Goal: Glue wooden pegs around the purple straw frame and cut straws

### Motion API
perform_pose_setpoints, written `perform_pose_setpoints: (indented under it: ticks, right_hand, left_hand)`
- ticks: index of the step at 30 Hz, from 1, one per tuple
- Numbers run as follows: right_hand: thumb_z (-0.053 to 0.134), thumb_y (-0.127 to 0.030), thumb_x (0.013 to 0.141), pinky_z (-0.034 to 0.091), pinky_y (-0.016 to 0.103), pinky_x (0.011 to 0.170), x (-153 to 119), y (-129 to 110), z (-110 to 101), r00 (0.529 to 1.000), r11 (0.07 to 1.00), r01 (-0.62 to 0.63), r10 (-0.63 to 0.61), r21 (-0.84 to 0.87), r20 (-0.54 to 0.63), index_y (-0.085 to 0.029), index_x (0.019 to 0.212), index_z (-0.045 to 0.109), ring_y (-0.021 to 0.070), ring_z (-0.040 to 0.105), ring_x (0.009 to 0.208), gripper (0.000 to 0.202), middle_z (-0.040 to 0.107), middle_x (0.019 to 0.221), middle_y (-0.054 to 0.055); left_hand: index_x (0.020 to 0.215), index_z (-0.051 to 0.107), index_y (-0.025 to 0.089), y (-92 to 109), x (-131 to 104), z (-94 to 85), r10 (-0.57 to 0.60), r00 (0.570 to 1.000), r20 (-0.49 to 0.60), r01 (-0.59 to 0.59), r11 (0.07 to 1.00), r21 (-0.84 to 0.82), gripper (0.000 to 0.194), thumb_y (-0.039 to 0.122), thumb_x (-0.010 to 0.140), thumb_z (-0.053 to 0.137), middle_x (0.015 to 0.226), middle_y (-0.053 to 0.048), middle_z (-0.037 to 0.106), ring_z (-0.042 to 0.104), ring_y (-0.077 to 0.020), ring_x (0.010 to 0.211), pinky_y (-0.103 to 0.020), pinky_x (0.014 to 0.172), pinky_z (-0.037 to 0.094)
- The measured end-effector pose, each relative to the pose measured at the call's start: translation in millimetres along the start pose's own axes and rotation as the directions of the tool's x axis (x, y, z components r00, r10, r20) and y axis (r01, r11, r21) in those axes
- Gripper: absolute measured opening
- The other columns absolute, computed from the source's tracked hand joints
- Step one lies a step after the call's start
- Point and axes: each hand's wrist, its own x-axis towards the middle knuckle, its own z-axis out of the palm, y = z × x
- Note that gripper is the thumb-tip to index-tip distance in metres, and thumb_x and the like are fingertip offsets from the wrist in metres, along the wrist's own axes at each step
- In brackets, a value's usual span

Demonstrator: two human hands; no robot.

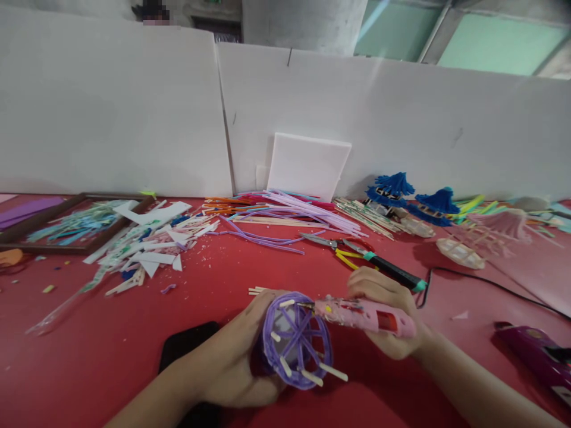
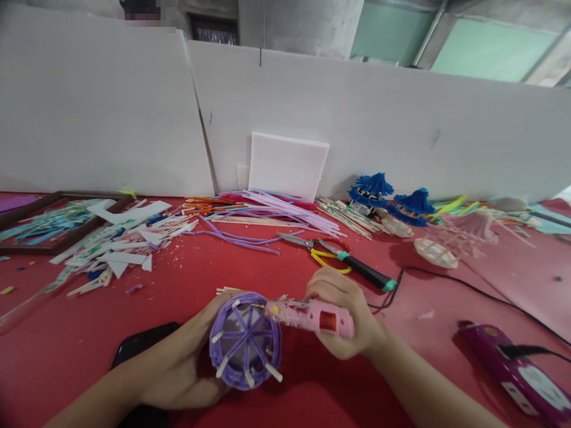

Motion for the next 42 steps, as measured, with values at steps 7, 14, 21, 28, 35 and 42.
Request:
perform_pose_setpoints:
  ticks: [7, 14, 21, 28, 35, 42]
  right_hand:
    - [0.05, -0.02, 0.066, 0.045, 0.036, 0.057, 0.0, -0.4, -0.4, 1.0, 1.0, -0.006, 0.006, -0.017, -0.012, -0.022, 0.08, 0.051, 0.0211, 0.053, 0.061, 0.013, 0.054, 0.069, 0.005]
    - [0.05, -0.021, 0.067, 0.044, 0.034, 0.055, 1.1, -2.6, 1.3, 0.999, 1.0, -0.025, 0.024, -0.015, -0.032, -0.023, 0.076, 0.05, 0.0204, 0.052, 0.059, 0.009, 0.053, 0.067, 0.004]
    - [0.05, -0.021, 0.068, 0.044, 0.035, 0.056, -1.9, -0.6, 1.7, 0.999, 0.999, -0.037, 0.038, 0.008, -0.03, -0.023, 0.077, 0.05, 0.0205, 0.052, 0.059, 0.009, 0.052, 0.067, 0.004]
    - [0.049, -0.02, 0.066, 0.042, 0.035, 0.054, -1.7, 0.3, 1.8, 0.999, 0.999, -0.031, 0.031, 0.012, -0.025, -0.022, 0.076, 0.048, 0.0195, 0.049, 0.059, 0.01, 0.05, 0.067, 0.003]
    - [0.049, -0.021, 0.065, 0.041, 0.033, 0.052, -1.0, -2.4, -1.1, 1.0, 0.999, -0.01, 0.01, -0.043, -0.006, -0.022, 0.074, 0.047, 0.0185, 0.048, 0.057, 0.009, 0.051, 0.066, 0.003]
    - [0.05, -0.019, 0.071, 0.05, 0.033, 0.06, -6.0, 5.8, -7.1, 0.986, 0.997, 0.039, -0.049, -0.069, -0.157, -0.02, 0.087, 0.057, 0.0205, 0.06, 0.066, 0.018, 0.061, 0.074, 0.006]
  left_hand:
    - [0.128, 0.033, 0.022, 2.9, 0.8, -0.4, 0.021, 1.0, -0.001, -0.021, 0.999, 0.035, 0.069, 0.007, 0.067, 0.061, 0.116, -0.01, 0.054, 0.056, -0.0252, 0.104, -0.042, 0.097, 0.045]
    - [0.13, 0.031, 0.022, -1.6, -1.7, -1.8, 0.045, 0.999, 0.012, -0.046, 0.998, 0.034, 0.072, 0.006, 0.066, 0.061, 0.121, -0.01, 0.052, 0.055, -0.0258, 0.109, -0.041, 0.098, 0.045]
    - [0.13, 0.03, 0.024, -2.5, -2.8, -1.5, 0.051, 0.999, 0.012, -0.051, 0.998, 0.041, 0.071, 0.008, 0.069, 0.062, 0.12, -0.009, 0.053, 0.056, -0.0243, 0.107, -0.038, 0.097, 0.046]
    - [0.129, 0.032, 0.024, -1.1, -2.0, -1.2, 0.016, 1.0, 0.009, -0.016, 0.999, 0.036, 0.071, 0.006, 0.067, 0.062, 0.118, -0.009, 0.054, 0.057, -0.0249, 0.105, -0.039, 0.096, 0.046]
    - [0.131, 0.033, 0.022, -2.2, -2.5, -0.8, 0.024, 1.0, -0.001, -0.024, 0.999, 0.048, 0.073, 0.007, 0.066, 0.062, 0.12, -0.01, 0.053, 0.056, -0.0259, 0.107, -0.039, 0.098, 0.045]
    - [0.133, 0.032, 0.025, -8.9, -7.2, 0.5, 0.033, 0.999, 0.009, -0.033, 0.993, 0.112, 0.075, 0.01, 0.067, 0.065, 0.125, -0.008, 0.053, 0.055, -0.0246, 0.112, -0.037, 0.101, 0.043]
